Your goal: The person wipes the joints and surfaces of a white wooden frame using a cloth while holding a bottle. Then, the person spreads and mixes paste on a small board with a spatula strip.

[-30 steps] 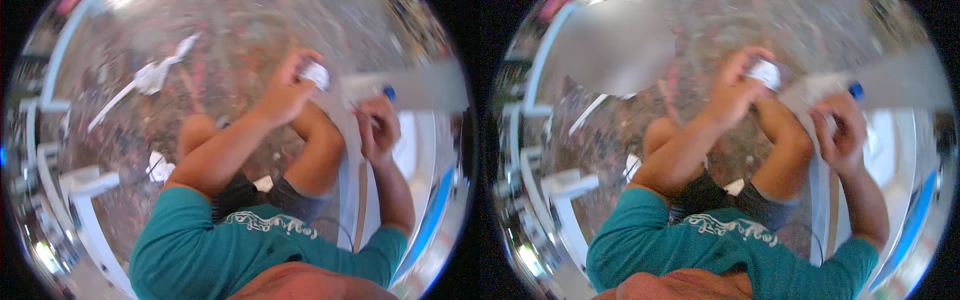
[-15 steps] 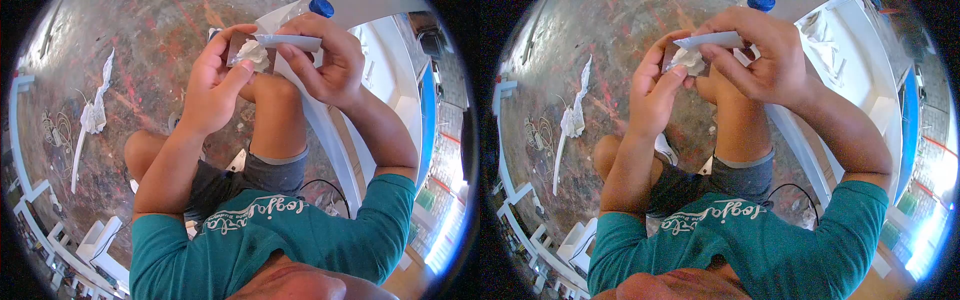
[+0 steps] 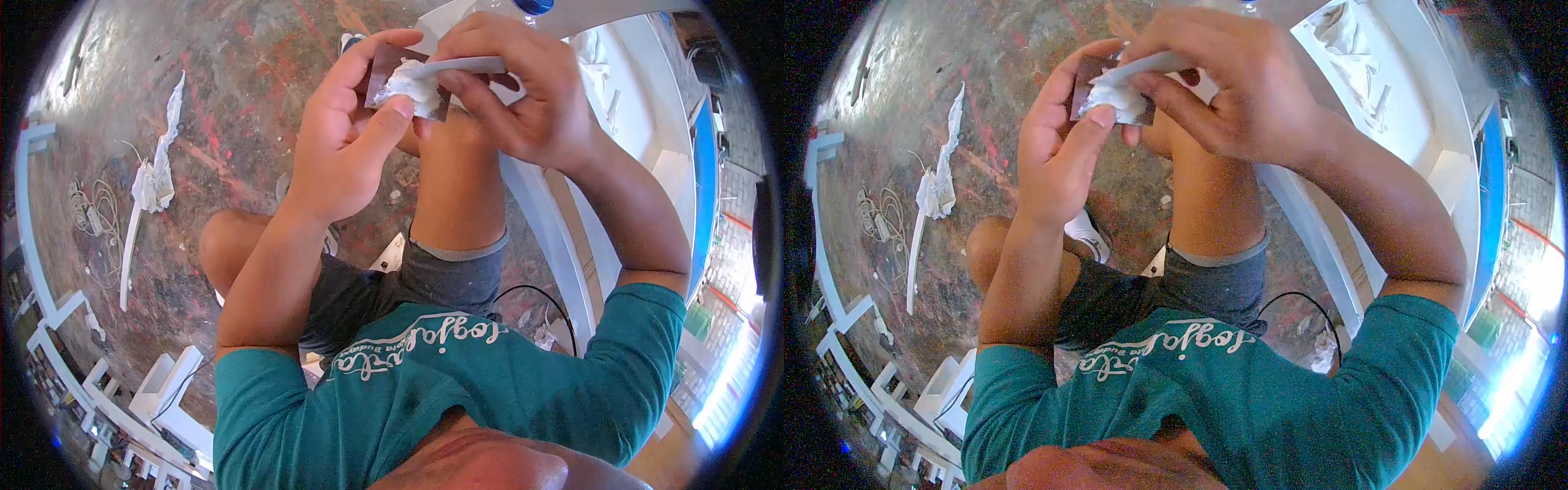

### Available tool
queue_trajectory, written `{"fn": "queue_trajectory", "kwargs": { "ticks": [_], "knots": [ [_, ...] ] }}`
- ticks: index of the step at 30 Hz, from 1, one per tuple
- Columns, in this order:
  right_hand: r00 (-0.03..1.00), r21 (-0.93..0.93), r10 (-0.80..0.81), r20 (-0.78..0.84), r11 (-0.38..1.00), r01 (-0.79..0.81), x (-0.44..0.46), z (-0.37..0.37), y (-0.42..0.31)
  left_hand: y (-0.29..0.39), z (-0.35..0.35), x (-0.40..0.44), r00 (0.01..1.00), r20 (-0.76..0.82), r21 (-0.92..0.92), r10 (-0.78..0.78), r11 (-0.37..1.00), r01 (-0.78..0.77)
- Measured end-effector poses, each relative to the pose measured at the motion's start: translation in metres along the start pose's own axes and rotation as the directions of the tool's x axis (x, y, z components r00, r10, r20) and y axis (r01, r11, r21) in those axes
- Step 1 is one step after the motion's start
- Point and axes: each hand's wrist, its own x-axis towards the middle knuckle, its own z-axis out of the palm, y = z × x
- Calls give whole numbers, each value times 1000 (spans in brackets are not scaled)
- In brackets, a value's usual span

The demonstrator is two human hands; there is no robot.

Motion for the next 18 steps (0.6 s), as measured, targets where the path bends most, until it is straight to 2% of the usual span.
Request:
{"fn": "queue_trajectory", "kwargs": {
  "ticks": [1, 6, 8, 12, 15, 17, 18],
  "knots": [
    [996, -38, 46, 79, 998, -43, 1, -1, -1, -1, 0, 0, 1000, 7, 1, 6, 1000, -6],
    [983, -81, -175, -53, 982, 170, -1, -2, 8, 1, 0, 0, 1000, -15, 20, -9, 1000, 9],
    [985, -64, -167, -50, 985, 163, 0, -2, 7, 0, -1, 0, 1000, -1, 23, -5, 1000, 5],
    [999, 0, -47, -26, 999, 47, 0, 1, -1, 1, 0, 0, 1000, 1, 3, -11, 1000, 11],
    [976, -50, -199, -88, 979, 196, -6, -1, 16, 0, -1, -1, 1000, -1, 15, -20, 1000, 20],
    [969, -37, -231, -89, 973, 229, -3, 0, 16, -1, -2, -1, 1000, 19, 30, -4, 1000, 3],
    [981, 4, -184, -66, 983, 185, 2, 1, 7, -1, -2, -1, 1000, 25, 35, -5, 999, 4]
  ]
}}
